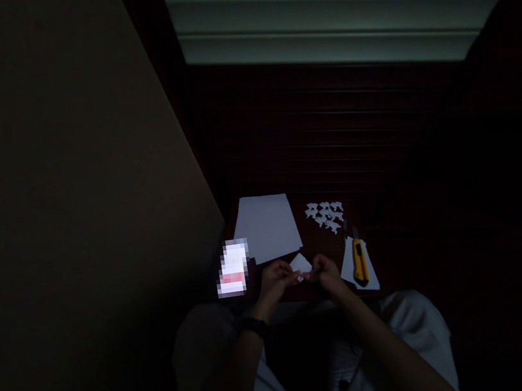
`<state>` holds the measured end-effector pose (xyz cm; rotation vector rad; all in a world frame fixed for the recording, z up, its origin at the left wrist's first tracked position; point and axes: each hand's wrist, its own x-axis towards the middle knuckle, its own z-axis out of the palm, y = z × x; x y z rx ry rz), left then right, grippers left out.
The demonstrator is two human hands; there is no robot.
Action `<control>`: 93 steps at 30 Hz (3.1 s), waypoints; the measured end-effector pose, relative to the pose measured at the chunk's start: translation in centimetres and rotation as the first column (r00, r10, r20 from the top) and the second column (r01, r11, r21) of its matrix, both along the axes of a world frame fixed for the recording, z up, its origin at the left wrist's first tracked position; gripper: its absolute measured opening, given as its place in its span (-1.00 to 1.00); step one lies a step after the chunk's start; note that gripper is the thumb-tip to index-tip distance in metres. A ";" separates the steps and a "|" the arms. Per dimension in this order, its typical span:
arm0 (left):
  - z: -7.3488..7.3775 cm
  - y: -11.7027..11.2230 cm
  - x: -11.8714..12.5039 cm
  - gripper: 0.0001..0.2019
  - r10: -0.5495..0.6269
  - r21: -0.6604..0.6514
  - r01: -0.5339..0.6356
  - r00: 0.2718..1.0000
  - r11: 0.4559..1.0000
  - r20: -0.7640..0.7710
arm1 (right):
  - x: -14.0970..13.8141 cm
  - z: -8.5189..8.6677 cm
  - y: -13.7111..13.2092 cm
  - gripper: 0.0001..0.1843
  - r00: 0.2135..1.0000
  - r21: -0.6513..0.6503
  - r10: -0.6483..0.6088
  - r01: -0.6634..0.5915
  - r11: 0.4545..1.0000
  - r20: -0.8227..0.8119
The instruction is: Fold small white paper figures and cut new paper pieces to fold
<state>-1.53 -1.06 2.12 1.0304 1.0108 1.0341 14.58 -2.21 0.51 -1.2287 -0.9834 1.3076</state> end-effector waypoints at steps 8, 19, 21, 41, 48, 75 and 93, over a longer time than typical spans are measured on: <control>0.5 -0.1 0.2 -0.60 0.058 0.035 -0.056 0.996 0.998 -0.071 | 0.1 0.1 -0.1 -0.60 0.999 -0.003 0.020 -0.019 1.000 0.036; -0.3 0.1 0.0 -0.61 0.035 0.063 -0.028 0.994 0.998 -0.103 | 0.1 1.4 0.0 -0.55 0.991 0.001 0.113 -0.113 0.994 0.077; -0.4 0.1 0.0 -0.60 0.026 0.061 -0.020 0.995 0.998 -0.096 | 0.1 1.2 0.2 -0.55 0.990 -0.037 0.109 -0.107 0.994 0.085; -0.7 0.1 0.4 -0.41 -0.024 0.072 0.035 0.990 0.997 -0.142 | 0.6 0.2 0.5 -0.60 0.981 0.009 0.113 -0.115 0.993 0.158; -0.2 0.0 0.1 -0.41 0.012 0.074 -0.002 0.991 0.997 -0.135 | 1.1 0.8 -0.2 -0.61 0.980 0.008 0.186 -0.187 0.982 0.068; -1.4 0.5 0.7 -0.53 -0.001 0.063 0.013 0.981 0.998 -0.193 | 1.2 0.6 -0.3 -0.60 0.971 -0.005 0.230 -0.230 0.973 0.070; -0.9 0.4 0.4 -0.64 -0.002 0.051 0.011 0.986 0.999 -0.169 | 0.4 -0.5 0.0 -0.56 0.988 0.012 0.124 -0.126 0.992 0.094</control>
